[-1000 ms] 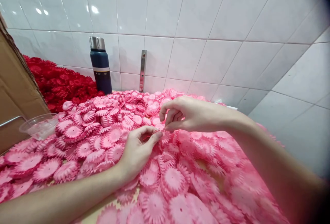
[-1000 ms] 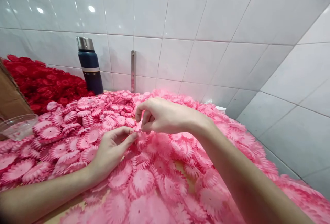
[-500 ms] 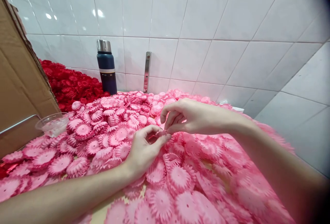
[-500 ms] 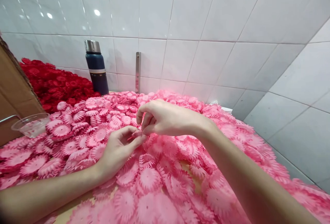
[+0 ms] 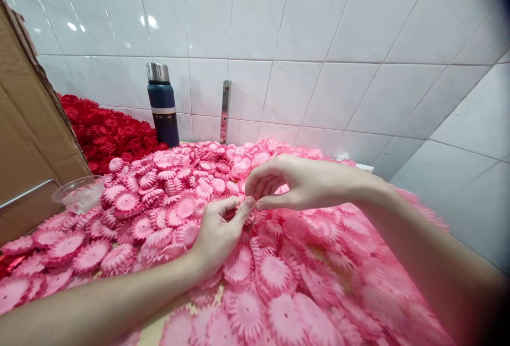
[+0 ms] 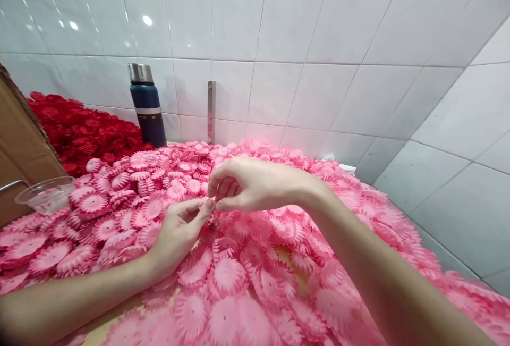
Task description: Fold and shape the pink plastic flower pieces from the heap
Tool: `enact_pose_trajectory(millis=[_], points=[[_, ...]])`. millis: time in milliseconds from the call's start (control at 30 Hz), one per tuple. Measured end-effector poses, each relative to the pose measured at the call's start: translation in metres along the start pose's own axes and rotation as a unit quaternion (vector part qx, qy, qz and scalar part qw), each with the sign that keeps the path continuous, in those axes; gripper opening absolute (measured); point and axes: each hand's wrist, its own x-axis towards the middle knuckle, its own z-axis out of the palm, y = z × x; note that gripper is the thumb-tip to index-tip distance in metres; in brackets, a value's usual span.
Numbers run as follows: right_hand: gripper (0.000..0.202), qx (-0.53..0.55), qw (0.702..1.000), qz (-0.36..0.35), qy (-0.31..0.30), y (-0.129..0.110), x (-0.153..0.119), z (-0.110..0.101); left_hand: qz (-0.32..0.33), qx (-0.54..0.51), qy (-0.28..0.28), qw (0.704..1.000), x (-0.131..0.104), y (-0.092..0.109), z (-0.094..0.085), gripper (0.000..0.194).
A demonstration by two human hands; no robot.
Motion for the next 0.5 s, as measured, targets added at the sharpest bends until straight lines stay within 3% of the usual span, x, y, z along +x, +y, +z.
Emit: enact_pose_trajectory(millis=[133, 300, 500], points=[[0.016, 0.009, 1.000, 0.008, -0.018, 0.001, 0.003, 0.002, -0.012, -0.012, -0.012, 1.000, 0.001, 0.000, -0.001, 0.046], [0.009, -0.050, 0.998, 0.019, 0.015, 0.004, 0.006, 0.005, -0.024, -0.018, 0.002, 1.000, 0.003, -0.002, -0.001, 0.048], [0.010, -0.085, 0.996, 0.039, 0.015, 0.012, 0.003, 0.002, -0.033, -0.030, -0.010, 0.999, 0.002, 0.002, 0.001, 0.030]])
